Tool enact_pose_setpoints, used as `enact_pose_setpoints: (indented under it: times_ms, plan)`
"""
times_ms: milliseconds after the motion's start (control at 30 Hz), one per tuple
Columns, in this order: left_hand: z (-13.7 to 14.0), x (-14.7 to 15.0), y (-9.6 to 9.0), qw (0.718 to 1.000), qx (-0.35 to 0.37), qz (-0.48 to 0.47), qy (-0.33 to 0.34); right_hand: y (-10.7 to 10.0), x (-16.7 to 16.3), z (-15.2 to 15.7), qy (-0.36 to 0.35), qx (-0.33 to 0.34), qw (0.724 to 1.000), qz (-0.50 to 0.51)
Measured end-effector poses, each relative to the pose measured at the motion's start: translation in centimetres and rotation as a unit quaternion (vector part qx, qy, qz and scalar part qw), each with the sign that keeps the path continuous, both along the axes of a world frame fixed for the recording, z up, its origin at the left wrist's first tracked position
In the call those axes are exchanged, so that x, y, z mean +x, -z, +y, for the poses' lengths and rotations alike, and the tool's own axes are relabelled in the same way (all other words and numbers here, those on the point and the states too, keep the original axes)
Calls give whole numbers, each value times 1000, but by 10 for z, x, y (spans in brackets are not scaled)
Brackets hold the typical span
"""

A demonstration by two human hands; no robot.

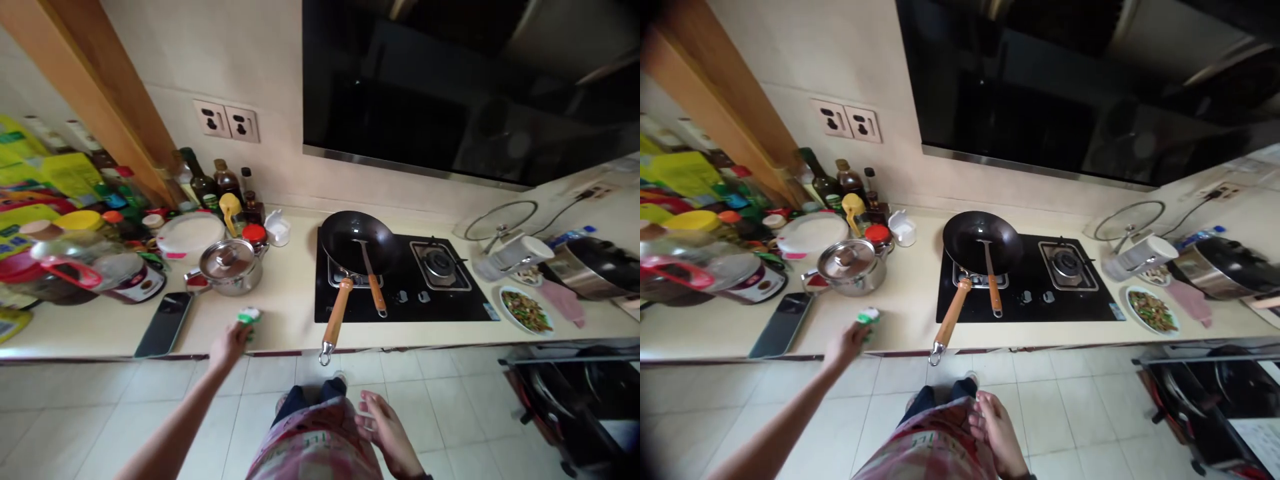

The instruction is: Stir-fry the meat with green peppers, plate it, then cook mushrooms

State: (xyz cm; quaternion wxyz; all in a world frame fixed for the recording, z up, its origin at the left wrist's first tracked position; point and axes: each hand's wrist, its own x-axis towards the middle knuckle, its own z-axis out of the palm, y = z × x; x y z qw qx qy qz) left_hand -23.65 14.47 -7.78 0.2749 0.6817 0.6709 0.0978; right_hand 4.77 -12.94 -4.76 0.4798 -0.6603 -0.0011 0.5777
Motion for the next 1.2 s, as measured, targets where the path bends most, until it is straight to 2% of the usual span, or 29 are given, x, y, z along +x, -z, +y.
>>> enact_pose_setpoints:
  times_ms: [100,167,200,233,300,367,400,500,600,700,833,900,1000,1100,1167,1200]
  plan:
    - [-72,55,5,995,-19,-91,42,0,-15,21,-34,40,995,81]
    - [-118,98,8,960,-45,-275,27,3,-23,38,-33,77,989,121]
    - [-136,118,8,936,-68,-341,48,5,-25,45,-25,102,987,121]
    - [-150,136,5,913,-94,-384,99,8,-25,49,-13,126,986,111]
    - [-162,164,-6,879,-129,-409,208,14,-16,51,9,157,983,89]
    - [-161,184,-22,867,-140,-393,272,18,8,44,22,156,984,85]
    - [-158,194,-30,871,-139,-385,272,19,25,39,31,154,985,78]
    - [-145,227,-49,888,-137,-398,188,16,83,24,65,147,987,27]
    - [-132,261,-60,881,-166,-436,76,8,137,16,54,154,987,4]
    - [-115,283,-74,845,-202,-495,-8,5,174,10,43,153,987,2]
    - [-80,304,-99,757,-292,-584,-23,11,202,5,42,139,989,18]
    - [-62,318,-108,740,-328,-585,-52,14,214,4,32,133,989,57]
    - [-45,338,-114,762,-312,-557,-108,12,235,12,3,135,990,44]
    - [-56,344,-113,794,-270,-534,-110,-7,257,37,-55,159,978,-125]
    - [-76,337,-110,817,-247,-511,-102,-30,266,63,-96,191,938,-274]
    - [-87,332,-108,835,-235,-490,-88,-43,268,77,-114,219,903,-352]
